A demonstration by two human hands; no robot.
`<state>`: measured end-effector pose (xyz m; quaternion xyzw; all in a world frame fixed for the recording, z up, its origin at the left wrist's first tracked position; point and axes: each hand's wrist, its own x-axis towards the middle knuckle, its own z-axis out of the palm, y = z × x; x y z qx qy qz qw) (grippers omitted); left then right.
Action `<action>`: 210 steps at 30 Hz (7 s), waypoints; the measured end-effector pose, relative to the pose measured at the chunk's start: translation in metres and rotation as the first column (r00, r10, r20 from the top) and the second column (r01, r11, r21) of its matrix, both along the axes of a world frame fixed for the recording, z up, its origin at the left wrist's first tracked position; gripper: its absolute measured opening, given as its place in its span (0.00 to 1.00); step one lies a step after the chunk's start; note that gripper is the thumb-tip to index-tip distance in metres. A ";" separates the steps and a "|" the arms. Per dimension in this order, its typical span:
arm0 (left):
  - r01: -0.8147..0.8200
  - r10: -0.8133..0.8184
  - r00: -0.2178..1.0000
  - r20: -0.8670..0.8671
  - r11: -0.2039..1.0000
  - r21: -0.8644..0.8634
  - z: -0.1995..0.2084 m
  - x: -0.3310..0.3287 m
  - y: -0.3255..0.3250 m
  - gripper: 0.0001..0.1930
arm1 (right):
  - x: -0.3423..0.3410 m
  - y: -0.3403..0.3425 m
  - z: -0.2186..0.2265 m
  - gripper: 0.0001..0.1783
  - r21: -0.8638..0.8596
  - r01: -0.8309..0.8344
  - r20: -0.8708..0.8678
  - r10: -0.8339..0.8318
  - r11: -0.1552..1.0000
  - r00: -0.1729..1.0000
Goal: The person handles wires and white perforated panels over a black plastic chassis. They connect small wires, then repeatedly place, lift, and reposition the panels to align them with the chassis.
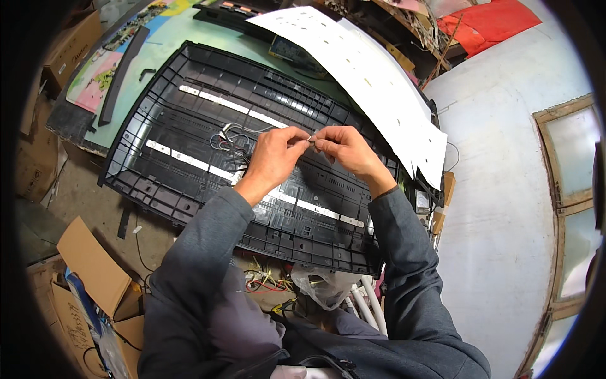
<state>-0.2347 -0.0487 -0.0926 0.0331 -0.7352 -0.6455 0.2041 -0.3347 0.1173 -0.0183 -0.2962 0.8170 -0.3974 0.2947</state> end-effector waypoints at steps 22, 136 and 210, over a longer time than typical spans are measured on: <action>-0.087 0.118 0.983 0.137 0.973 -0.216 -0.004 0.006 -0.006 0.09 | 0.013 -0.022 0.003 0.11 0.164 0.007 -0.229 0.031 0.987 0.973; 0.378 -0.449 0.871 0.199 0.355 -0.855 0.112 0.275 0.043 0.25 | -0.019 -0.052 -0.077 0.17 0.141 0.234 -0.669 -0.081 0.962 0.738; 0.365 -0.586 0.807 -0.070 0.588 -0.722 -0.011 0.313 0.087 0.11 | 0.320 -0.004 0.033 0.04 -0.361 -0.296 -0.317 0.183 0.884 0.931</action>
